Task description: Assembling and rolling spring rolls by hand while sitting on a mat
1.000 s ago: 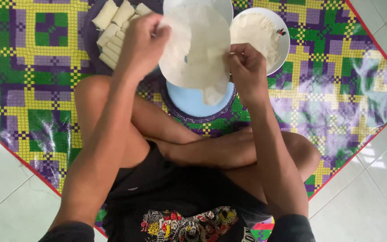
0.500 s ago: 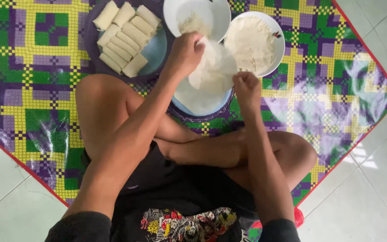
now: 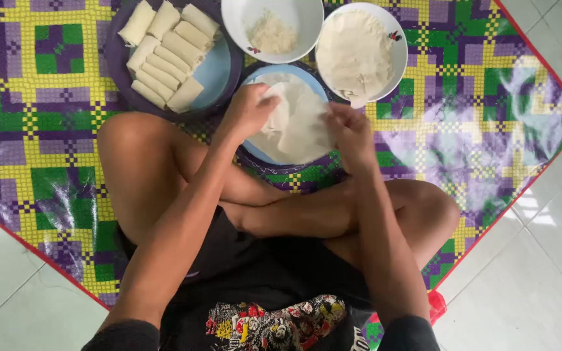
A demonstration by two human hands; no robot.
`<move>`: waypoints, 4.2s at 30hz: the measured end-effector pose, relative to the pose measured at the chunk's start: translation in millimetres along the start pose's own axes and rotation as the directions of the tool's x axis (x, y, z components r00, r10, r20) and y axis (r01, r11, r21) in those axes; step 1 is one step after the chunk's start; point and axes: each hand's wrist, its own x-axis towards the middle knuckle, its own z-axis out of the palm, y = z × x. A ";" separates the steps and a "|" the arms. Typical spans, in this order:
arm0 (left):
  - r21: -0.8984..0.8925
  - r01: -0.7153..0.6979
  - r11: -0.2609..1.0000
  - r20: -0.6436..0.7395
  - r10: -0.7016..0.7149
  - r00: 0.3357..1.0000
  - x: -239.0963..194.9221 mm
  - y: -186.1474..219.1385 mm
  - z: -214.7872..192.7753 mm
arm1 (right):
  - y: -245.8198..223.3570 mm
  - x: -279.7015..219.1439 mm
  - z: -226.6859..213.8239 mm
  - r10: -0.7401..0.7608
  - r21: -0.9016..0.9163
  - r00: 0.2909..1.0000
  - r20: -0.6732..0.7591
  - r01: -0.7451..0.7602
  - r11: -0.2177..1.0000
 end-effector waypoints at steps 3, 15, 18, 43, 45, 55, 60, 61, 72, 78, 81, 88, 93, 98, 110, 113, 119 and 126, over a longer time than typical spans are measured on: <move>0.162 -0.061 0.985 -0.053 0.070 0.996 -8.8 10.9 -8.4 | 7.1 5.0 2.2 0.065 -0.043 0.998 -0.015 -0.066 0.997; 0.160 0.162 0.974 -0.160 -0.137 0.978 -18.3 -56.7 -0.8 | 9.3 18.9 16.2 0.109 -0.254 0.993 -0.034 -0.114 0.960; 0.069 0.123 0.990 -0.204 -0.106 0.973 -17.0 -24.1 -10.8 | -19.2 -0.4 20.2 0.126 -0.227 0.991 -0.056 -0.135 0.965; 0.095 0.118 0.988 -0.316 -0.082 0.945 -42.1 -47.1 6.6 | 12.6 13.1 11.4 0.056 -0.333 0.994 -0.099 -0.086 0.939; 0.056 0.082 0.995 -0.335 -0.058 0.940 -42.2 -40.2 4.3 | 9.5 10.6 15.1 0.036 -0.330 0.995 -0.098 -0.067 0.941; 0.132 0.025 0.991 -0.288 0.014 0.958 -33.7 -15.2 0.5 | 12.9 10.6 9.3 -0.095 -0.557 0.988 -0.122 0.012 0.831; 0.153 0.028 0.988 -0.239 0.009 0.971 -2.7 -52.0 -1.5 | -25.1 -28.8 18.2 0.495 -0.343 0.869 0.015 -0.460 0.819; 0.155 0.021 0.988 -0.235 0.017 0.972 1.7 -58.6 0.7 | -19.6 -22.4 17.0 0.491 -0.337 0.871 0.011 -0.459 0.822; 0.294 -0.103 0.950 -0.237 0.177 0.955 35.6 -51.9 -4.2 | -20.7 -35.6 27.0 0.566 -0.210 0.805 0.179 -0.531 0.821; 0.264 -0.061 0.963 -0.240 0.127 0.962 27.3 -38.9 -1.7 | -21.7 -34.7 35.5 0.647 -0.265 0.748 0.147 -0.601 0.754; 0.417 -0.141 0.898 -0.281 0.275 0.919 23.9 -50.4 8.6 | -28.2 -37.2 33.6 0.665 -0.365 0.717 0.207 -0.574 0.733; 0.616 -0.207 0.760 -0.292 0.464 0.836 0.7 -22.4 0.3 | -13.8 -23.7 27.5 -0.279 -0.835 0.960 -0.030 0.129 0.536; 0.660 -0.101 0.744 -0.247 0.343 0.906 18.3 -52.1 10.6 | 33.9 4.2 17.1 -0.443 -0.807 0.897 0.009 0.268 0.526; 0.553 -0.131 0.823 -0.190 0.277 0.942 13.4 -31.6 1.9 | 24.9 2.5 21.8 -0.436 -0.817 0.900 0.004 0.255 0.517; 0.501 -0.049 0.864 -0.055 0.088 0.995 22.4 -35.4 0.7 | 39.4 14.1 20.6 -0.271 -0.757 0.951 -0.150 0.065 0.650; 0.470 -0.036 0.882 -0.045 0.065 0.997 24.0 -43.9 0.5 | 31.0 8.0 21.1 -0.211 -0.737 0.961 -0.176 0.013 0.675; 0.466 -0.062 0.883 -0.014 0.077 0.997 14.6 -41.1 2.5 | 20.2 -3.3 28.8 -0.214 -0.782 0.974 -0.075 0.076 0.619; 0.468 0.003 0.884 -0.058 0.027 0.998 8.6 -43.4 2.5 | 27.5 0.1 26.8 -0.184 -0.761 0.976 -0.117 0.031 0.648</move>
